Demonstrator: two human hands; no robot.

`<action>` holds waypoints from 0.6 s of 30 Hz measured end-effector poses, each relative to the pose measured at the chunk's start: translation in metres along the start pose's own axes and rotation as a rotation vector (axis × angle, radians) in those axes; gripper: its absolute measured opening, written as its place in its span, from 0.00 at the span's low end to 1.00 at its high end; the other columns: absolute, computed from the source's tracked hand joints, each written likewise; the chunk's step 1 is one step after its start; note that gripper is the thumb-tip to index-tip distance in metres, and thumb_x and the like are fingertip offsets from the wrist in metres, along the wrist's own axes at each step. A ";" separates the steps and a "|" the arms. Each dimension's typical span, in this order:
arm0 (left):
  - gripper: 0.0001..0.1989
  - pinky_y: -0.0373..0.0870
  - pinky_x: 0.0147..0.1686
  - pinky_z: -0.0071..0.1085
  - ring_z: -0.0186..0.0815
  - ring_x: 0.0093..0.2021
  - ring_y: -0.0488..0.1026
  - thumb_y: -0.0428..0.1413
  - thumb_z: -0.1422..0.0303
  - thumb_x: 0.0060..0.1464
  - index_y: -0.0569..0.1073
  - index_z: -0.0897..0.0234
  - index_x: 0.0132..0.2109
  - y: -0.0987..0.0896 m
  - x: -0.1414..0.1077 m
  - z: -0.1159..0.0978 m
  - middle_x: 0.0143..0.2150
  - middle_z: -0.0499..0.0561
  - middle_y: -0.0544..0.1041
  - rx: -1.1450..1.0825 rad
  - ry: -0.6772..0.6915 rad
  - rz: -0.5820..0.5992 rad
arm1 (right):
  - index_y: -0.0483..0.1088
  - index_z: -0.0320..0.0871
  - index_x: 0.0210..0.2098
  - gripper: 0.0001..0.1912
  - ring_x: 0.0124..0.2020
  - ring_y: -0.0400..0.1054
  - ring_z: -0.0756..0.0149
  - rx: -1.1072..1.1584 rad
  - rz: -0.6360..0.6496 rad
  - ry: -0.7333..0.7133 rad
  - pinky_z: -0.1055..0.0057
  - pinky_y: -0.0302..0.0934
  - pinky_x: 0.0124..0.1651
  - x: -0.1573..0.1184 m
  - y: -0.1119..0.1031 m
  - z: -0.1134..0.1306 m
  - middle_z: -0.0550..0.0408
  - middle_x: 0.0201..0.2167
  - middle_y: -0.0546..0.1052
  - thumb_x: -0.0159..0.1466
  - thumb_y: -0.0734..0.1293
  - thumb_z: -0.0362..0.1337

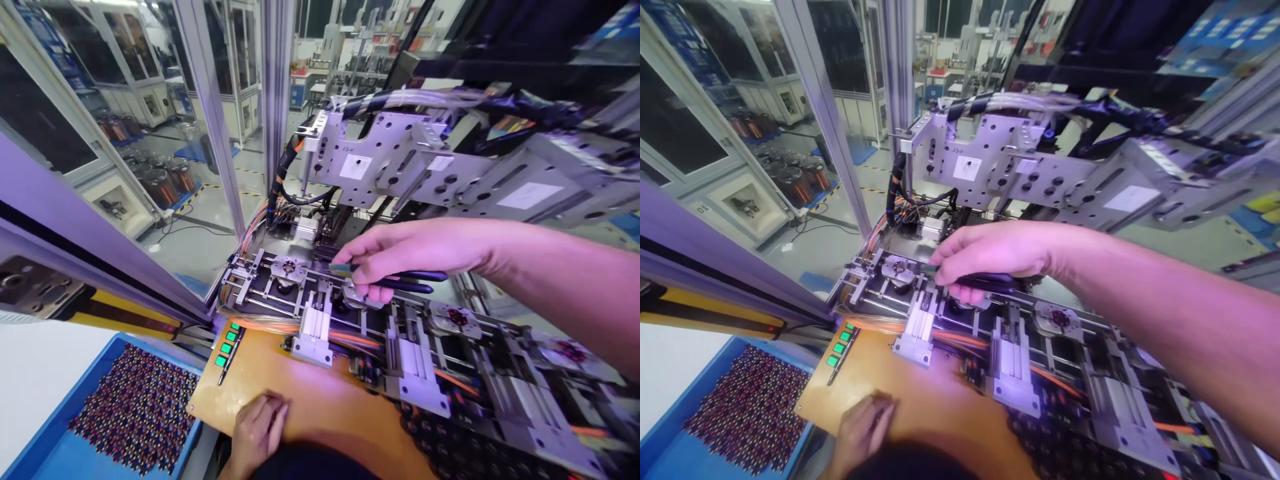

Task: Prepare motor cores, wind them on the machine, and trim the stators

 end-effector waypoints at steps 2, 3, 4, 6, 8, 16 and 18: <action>0.06 0.76 0.32 0.25 0.32 0.30 0.79 0.54 0.78 0.60 0.72 0.65 0.41 0.000 0.000 -0.001 0.31 0.52 0.79 0.000 -0.004 0.003 | 0.70 0.40 0.30 0.14 0.24 0.70 0.69 -0.013 -0.011 0.080 0.75 0.70 0.29 -0.008 -0.006 -0.022 0.55 0.26 0.75 0.51 0.72 0.44; 0.05 0.76 0.33 0.24 0.32 0.30 0.79 0.54 0.78 0.60 0.73 0.65 0.41 -0.001 0.001 -0.001 0.31 0.52 0.79 0.000 -0.003 0.005 | 0.70 0.39 0.30 0.14 0.23 0.71 0.69 -0.020 -0.026 0.123 0.75 0.70 0.28 -0.011 -0.009 -0.033 0.54 0.26 0.75 0.52 0.71 0.44; 0.05 0.76 0.33 0.24 0.32 0.30 0.79 0.54 0.77 0.60 0.73 0.65 0.42 -0.001 0.001 -0.001 0.31 0.52 0.79 0.001 0.000 0.007 | 0.70 0.39 0.29 0.14 0.23 0.72 0.68 -0.030 -0.042 0.159 0.75 0.70 0.27 -0.013 -0.011 -0.042 0.53 0.26 0.76 0.54 0.70 0.44; 0.05 0.77 0.34 0.24 0.32 0.30 0.79 0.54 0.76 0.60 0.73 0.65 0.42 -0.002 0.002 -0.002 0.31 0.52 0.79 0.004 0.009 0.010 | 0.69 0.38 0.28 0.12 0.23 0.73 0.67 -0.057 -0.066 0.204 0.75 0.71 0.26 -0.017 -0.013 -0.057 0.51 0.27 0.76 0.57 0.67 0.42; 0.05 0.77 0.34 0.24 0.32 0.30 0.80 0.54 0.76 0.61 0.73 0.65 0.42 -0.003 0.004 -0.003 0.32 0.52 0.80 0.010 0.021 0.011 | 0.68 0.38 0.27 0.10 0.23 0.73 0.67 -0.073 -0.089 0.238 0.76 0.70 0.24 -0.020 -0.014 -0.065 0.51 0.27 0.76 0.59 0.65 0.39; 0.05 0.76 0.32 0.22 0.31 0.29 0.79 0.53 0.76 0.61 0.74 0.66 0.42 -0.005 0.011 -0.008 0.31 0.52 0.79 0.031 0.033 0.016 | 0.66 0.38 0.24 0.10 0.16 0.68 0.72 -0.087 -0.112 0.302 0.80 0.63 0.16 -0.026 -0.013 -0.071 0.53 0.22 0.74 0.62 0.61 0.32; 0.05 0.76 0.32 0.22 0.31 0.29 0.79 0.53 0.76 0.61 0.73 0.66 0.42 -0.005 0.011 -0.008 0.30 0.51 0.79 0.029 0.040 0.017 | 0.66 0.38 0.25 0.10 0.15 0.68 0.70 -0.094 -0.109 0.308 0.78 0.63 0.16 -0.026 -0.013 -0.072 0.52 0.21 0.74 0.63 0.60 0.31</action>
Point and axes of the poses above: each hand's wrist, its own x-axis towards the middle knuckle, its own y-axis out of the palm, z = x × y, the point moved 5 cm from there along x, towards the middle knuckle
